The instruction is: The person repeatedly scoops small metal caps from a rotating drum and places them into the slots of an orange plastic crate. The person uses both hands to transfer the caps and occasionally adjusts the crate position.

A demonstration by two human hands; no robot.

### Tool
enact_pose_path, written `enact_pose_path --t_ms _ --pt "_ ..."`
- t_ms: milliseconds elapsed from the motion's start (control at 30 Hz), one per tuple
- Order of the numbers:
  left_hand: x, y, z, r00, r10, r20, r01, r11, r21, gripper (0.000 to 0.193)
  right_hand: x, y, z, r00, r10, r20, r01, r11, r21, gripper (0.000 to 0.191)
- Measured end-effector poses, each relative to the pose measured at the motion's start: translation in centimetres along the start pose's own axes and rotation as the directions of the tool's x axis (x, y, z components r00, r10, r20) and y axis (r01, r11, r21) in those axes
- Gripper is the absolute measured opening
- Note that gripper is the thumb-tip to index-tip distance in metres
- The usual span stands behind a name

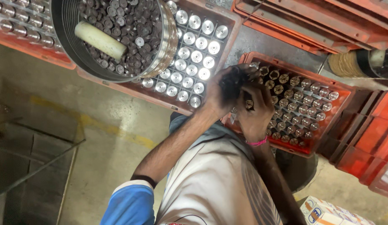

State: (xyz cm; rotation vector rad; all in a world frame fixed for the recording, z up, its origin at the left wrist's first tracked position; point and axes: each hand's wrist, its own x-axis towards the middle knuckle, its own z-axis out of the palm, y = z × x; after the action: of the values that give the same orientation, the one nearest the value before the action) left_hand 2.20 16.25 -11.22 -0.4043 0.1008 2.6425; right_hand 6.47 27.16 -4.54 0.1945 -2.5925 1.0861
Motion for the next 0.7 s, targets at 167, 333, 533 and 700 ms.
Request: enact_pose_path --t_ms 167,333,533,700 --pt "-0.7 -1.0 0.5 0.999 0.018 -0.047 -0.020 0.999 -0.032 0.045 -0.1 1.4 -2.1 0.999 -0.045 -0.013 0.046 0.993 0.109 0.024" --pt "-1.6 -2.0 0.3 0.972 0.140 -0.186 -0.163 0.980 -0.113 0.042 -2.0 5.9 -5.7 0.991 0.130 0.039 -0.136 0.973 0.187 0.018" --pt "-3.7 -4.8 -1.3 0.938 0.247 -0.245 -0.273 0.959 -0.078 0.041 -3.8 15.3 -6.9 0.992 0.103 0.069 -0.103 0.995 0.001 0.015" --pt "-3.8 -4.7 -2.0 0.938 0.299 -0.173 -0.316 0.945 -0.081 0.042 -2.1 21.7 -3.5 0.996 -0.080 -0.035 0.077 0.995 -0.070 0.010"
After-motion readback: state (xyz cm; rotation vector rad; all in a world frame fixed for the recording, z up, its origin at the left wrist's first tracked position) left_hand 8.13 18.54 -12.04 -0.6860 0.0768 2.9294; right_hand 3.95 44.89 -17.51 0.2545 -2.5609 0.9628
